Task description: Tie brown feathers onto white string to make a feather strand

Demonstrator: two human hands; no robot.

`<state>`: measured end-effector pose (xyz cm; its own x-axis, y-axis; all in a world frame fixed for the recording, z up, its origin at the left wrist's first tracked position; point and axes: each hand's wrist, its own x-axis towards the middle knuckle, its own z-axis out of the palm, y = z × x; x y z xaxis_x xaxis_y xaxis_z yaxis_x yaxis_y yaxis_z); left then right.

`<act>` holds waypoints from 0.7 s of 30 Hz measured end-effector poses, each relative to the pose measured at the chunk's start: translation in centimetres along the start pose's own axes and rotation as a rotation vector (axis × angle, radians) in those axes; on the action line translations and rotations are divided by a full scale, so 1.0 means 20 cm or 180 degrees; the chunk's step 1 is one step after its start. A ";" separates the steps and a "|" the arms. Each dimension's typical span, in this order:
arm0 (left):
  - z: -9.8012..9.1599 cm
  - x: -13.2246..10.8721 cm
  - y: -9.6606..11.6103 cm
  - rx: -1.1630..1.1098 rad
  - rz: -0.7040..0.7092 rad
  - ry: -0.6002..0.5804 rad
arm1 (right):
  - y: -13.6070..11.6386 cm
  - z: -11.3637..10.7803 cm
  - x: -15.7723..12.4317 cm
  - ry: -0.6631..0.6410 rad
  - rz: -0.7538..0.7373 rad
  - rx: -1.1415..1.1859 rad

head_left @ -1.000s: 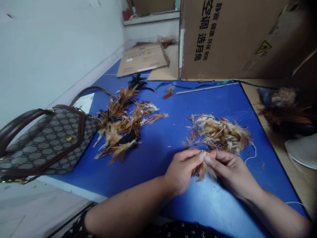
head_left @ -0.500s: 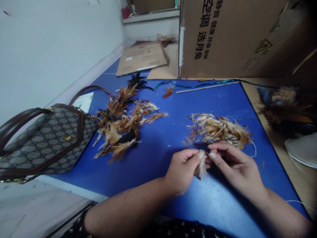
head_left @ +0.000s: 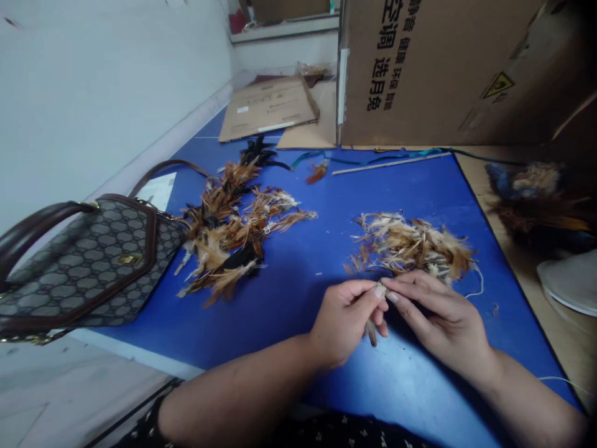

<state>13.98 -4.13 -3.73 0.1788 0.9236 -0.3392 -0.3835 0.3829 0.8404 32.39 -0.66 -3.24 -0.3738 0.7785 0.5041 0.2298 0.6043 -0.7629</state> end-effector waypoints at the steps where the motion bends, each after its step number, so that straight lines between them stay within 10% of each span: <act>1: 0.00 0.00 0.00 0.0040 0.0000 -0.0003 | 0.00 -0.01 0.00 -0.0027 -0.0003 -0.0006; 13: -0.02 -0.03 0.04 0.0564 -0.0339 -0.0531 | 0.00 -0.14 0.04 -0.0687 -0.0002 0.0046; 21: -0.01 -0.02 0.04 0.0110 -0.0297 -0.0314 | 0.00 -0.08 0.01 -0.0310 -0.0251 -0.0164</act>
<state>13.46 -4.18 -2.97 0.3012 0.8769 -0.3747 -0.3300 0.4645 0.8218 33.77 -0.30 -2.53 -0.4773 0.7096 0.5182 0.2411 0.6729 -0.6993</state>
